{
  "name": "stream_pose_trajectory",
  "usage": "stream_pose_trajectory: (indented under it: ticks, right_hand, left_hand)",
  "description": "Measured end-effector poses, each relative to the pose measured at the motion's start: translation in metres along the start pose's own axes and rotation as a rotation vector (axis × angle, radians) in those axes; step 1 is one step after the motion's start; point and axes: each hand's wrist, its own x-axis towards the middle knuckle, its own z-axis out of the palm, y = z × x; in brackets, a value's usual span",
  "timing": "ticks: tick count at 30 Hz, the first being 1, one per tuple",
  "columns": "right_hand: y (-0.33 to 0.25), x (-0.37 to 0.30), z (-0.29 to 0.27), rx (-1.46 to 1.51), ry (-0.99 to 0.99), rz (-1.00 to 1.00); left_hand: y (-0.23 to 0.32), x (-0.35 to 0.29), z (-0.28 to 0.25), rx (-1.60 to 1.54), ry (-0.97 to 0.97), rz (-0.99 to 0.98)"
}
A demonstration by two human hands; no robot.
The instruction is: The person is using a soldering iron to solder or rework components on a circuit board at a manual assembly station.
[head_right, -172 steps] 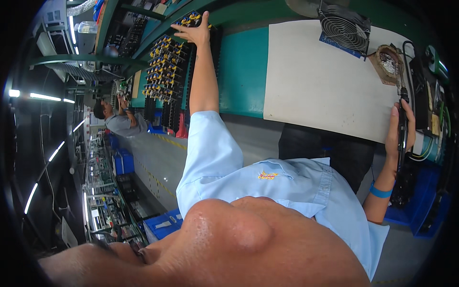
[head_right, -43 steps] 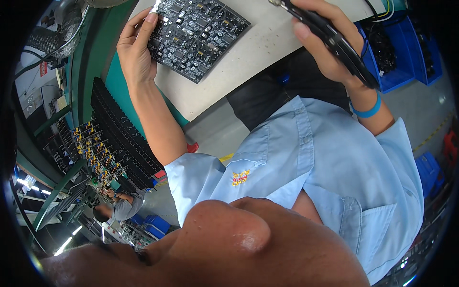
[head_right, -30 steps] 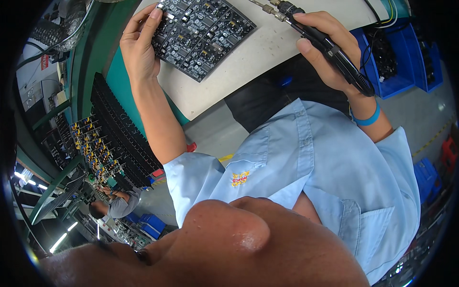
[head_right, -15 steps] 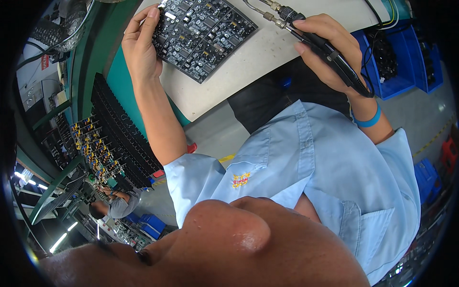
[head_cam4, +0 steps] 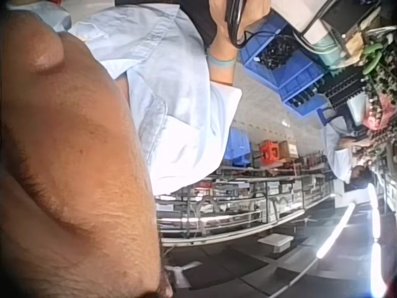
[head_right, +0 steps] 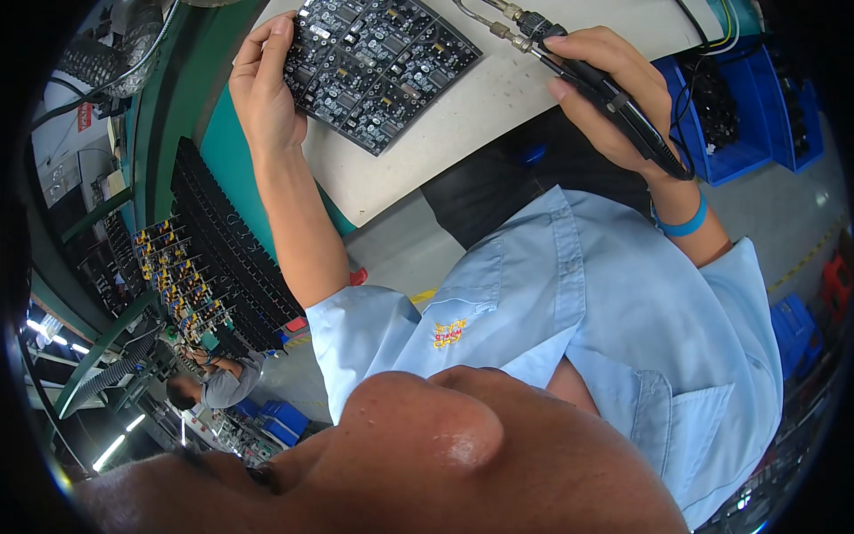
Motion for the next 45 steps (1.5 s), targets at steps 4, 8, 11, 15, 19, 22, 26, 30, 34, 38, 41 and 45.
stream_pose_trajectory:
  ticks: [4, 8, 11, 15, 19, 22, 26, 30, 34, 38, 41, 45]
  right_hand:
    - [-0.001, 0.0, -0.001, 0.01, -0.007, 0.003]
    - [-0.001, 0.0, 0.0, -0.002, 0.0, -0.004]
    - [-0.002, 0.001, 0.0, 0.026, -0.008, -0.009]
    - [-0.007, 0.0, 0.002, 0.075, -0.029, -0.013]
    - [-0.012, -0.001, 0.006, 0.137, -0.07, -0.022]
    - [-0.014, -0.001, 0.008, 0.137, -0.089, -0.053]
    - [-0.015, 0.0, 0.007, 0.136, -0.106, -0.051]
    - [-0.015, 0.0, 0.007, 0.132, -0.119, -0.04]
    - [-0.014, 0.0, 0.006, 0.118, -0.127, -0.049]
    - [-0.014, 0.0, 0.005, 0.112, -0.137, -0.039]
    - [-0.015, 0.001, 0.004, 0.117, -0.141, -0.037]
    - [-0.016, 0.006, 0.0, 0.169, -0.135, -0.053]
  left_hand:
    - [-0.001, 0.001, 0.001, -0.005, 0.003, -0.001]
    - [-0.002, 0.001, 0.0, -0.003, 0.006, 0.004]
    - [-0.002, 0.002, 0.0, 0.002, 0.01, 0.0]
    - [-0.002, 0.001, 0.0, -0.003, 0.006, 0.002]
    - [-0.002, 0.001, 0.001, -0.019, 0.006, 0.007]
    - [-0.002, 0.001, 0.001, -0.027, 0.005, 0.007]
    - [-0.001, 0.001, 0.001, -0.034, 0.007, 0.012]
    - [-0.002, 0.001, 0.002, -0.047, 0.009, 0.014]
    - [-0.001, 0.001, 0.001, -0.059, 0.01, 0.019]
    - [-0.001, 0.0, 0.001, -0.071, 0.009, 0.023]
    - [-0.001, 0.001, 0.002, -0.08, 0.007, 0.03]
    - [-0.002, 0.001, 0.001, -0.085, 0.006, 0.032]
